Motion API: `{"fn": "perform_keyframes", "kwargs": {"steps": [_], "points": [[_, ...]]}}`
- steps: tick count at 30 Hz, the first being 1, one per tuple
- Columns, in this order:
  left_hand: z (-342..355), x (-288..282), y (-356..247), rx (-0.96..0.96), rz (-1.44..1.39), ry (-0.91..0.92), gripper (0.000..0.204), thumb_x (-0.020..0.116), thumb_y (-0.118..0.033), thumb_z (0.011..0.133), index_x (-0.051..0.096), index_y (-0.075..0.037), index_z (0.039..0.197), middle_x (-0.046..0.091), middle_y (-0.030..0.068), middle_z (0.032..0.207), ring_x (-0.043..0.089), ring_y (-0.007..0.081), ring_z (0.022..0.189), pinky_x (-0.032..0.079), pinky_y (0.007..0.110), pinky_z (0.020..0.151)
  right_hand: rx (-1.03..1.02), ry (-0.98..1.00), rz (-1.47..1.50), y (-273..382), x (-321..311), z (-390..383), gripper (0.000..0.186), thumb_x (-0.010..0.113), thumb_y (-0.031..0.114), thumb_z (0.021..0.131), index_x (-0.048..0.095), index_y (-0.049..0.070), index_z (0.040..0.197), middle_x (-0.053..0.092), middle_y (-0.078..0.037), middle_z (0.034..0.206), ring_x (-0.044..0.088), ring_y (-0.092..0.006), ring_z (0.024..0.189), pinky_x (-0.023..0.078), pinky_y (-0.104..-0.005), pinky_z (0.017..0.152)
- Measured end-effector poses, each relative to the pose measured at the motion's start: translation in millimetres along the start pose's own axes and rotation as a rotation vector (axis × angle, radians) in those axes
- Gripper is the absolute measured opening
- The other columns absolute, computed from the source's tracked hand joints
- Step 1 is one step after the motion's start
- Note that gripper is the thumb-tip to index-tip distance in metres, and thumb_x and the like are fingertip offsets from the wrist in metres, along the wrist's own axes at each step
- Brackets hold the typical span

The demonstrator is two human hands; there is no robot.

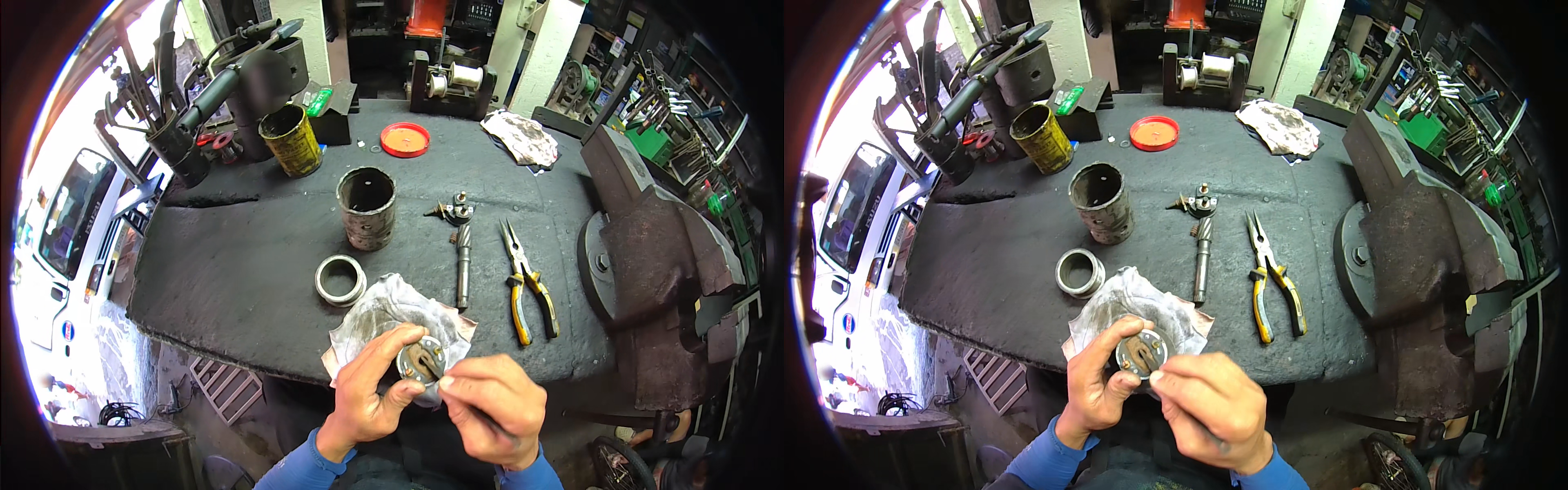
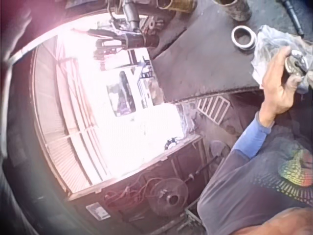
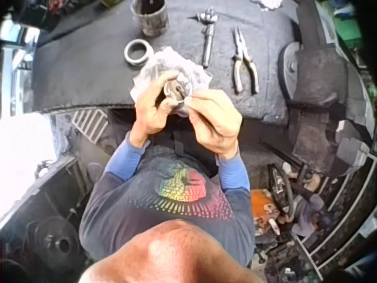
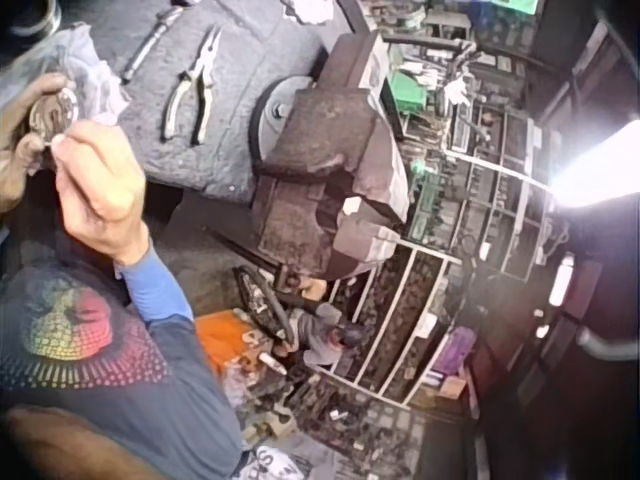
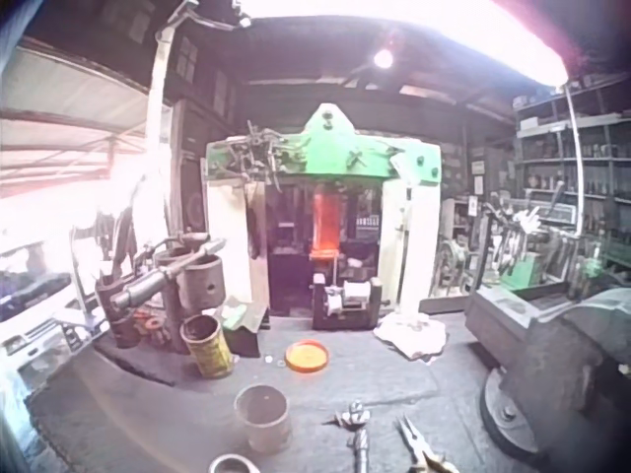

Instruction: The person holds a small cylindrical mechanical part and uses a thin metal tool to scrape and adjust internal surfaces. The person repeatedly rotates the part and wipes it with a cloth while working at a bench in a workshop.

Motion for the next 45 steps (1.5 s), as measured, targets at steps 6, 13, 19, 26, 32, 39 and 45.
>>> {"fn": "perform_keyframes", "kwargs": {"steps": [6,13,19,26,32,39,45], "points": [[3,2,0,0.022,0.031,-0.001,0.068,0.080,-0.047,0.101,0.068,0.006,0.142,0.075,0.0208,0.135,0.071,0.0390,0.131,0.054,0.045,0.113,0.017,-0.070,-0.104,3,-6,0,0.021,0.087,-0.005,0.078,0.081,0.001,0.097,0.079,-0.014,0.090,0.075,-0.0266,0.075,0.058,-0.0342,0.066],[4,3,0,0.050,0.042,-0.017,0.067,0.080,-0.047,0.100,0.069,0.006,0.140,0.076,0.0209,0.134,0.072,0.0395,0.127,0.055,0.046,0.111,-0.044,0.007,-0.108,4,-6,2,0.025,0.086,-0.005,0.075,0.082,0.001,0.099,0.078,-0.015,0.090,0.075,-0.0274,0.075,0.059,-0.0353,0.066],[4,6,1,0.051,0.054,0.004,0.065,0.079,-0.046,0.102,0.068,0.004,0.142,0.074,0.0217,0.136,0.071,0.0403,0.129,0.055,0.046,0.111,-0.074,0.053,-0.114,3,-10,-2,0.039,0.080,-0.011,0.067,0.080,0.000,0.104,0.077,-0.016,0.101,0.076,-0.0317,0.083,0.061,-0.0386,0.072],[2,2,0,0.028,0.026,0.013,0.063,0.080,-0.041,0.102,0.067,0.003,0.145,0.074,0.0212,0.138,0.070,0.0388,0.132,0.054,0.044,0.112,-0.025,-0.006,-0.096,5,-6,-4,0.034,0.081,-0.011,0.070,0.079,0.001,0.102,0.078,-0.013,0.101,0.076,-0.0316,0.086,0.061,-0.0375,0.074],[1,4,-1,0.040,0.034,0.023,0.063,0.081,-0.039,0.102,0.066,0.004,0.146,0.073,0.0219,0.140,0.070,0.0386,0.133,0.054,0.044,0.113,-0.002,-0.040,-0.144,15,-4,-10,0.033,0.081,-0.012,0.070,0.080,0.001,0.100,0.078,-0.014,0.100,0.076,-0.0312,0.083,0.061,-0.0370,0.074],[4,1,-3,0.045,0.023,0.000,0.060,0.081,-0.036,0.102,0.066,0.003,0.146,0.073,0.0222,0.140,0.070,0.0385,0.132,0.054,0.044,0.112,-0.036,-0.073,-0.166,12,-1,-13,0.034,0.081,-0.013,0.070,0.080,0.000,0.101,0.077,-0.014,0.098,0.075,-0.0313,0.082,0.061,-0.0378,0.073],[1,0,1,0.025,0.007,-0.005,0.060,0.080,-0.037,0.103,0.066,0.002,0.145,0.073,0.0224,0.139,0.070,0.0391,0.132,0.055,0.044,0.111,-0.012,-0.065,-0.180,12,5,-9,0.032,0.082,-0.012,0.072,0.080,0.001,0.101,0.078,-0.014,0.098,0.075,-0.0313,0.083,0.060,-0.0380,0.074]]}}
Point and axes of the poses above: each hand's wrist, its own z-axis towards the middle knuckle, its own x-axis out of the palm, y = z × x, the point moved 5 cm from there along z, towards the middle knuckle
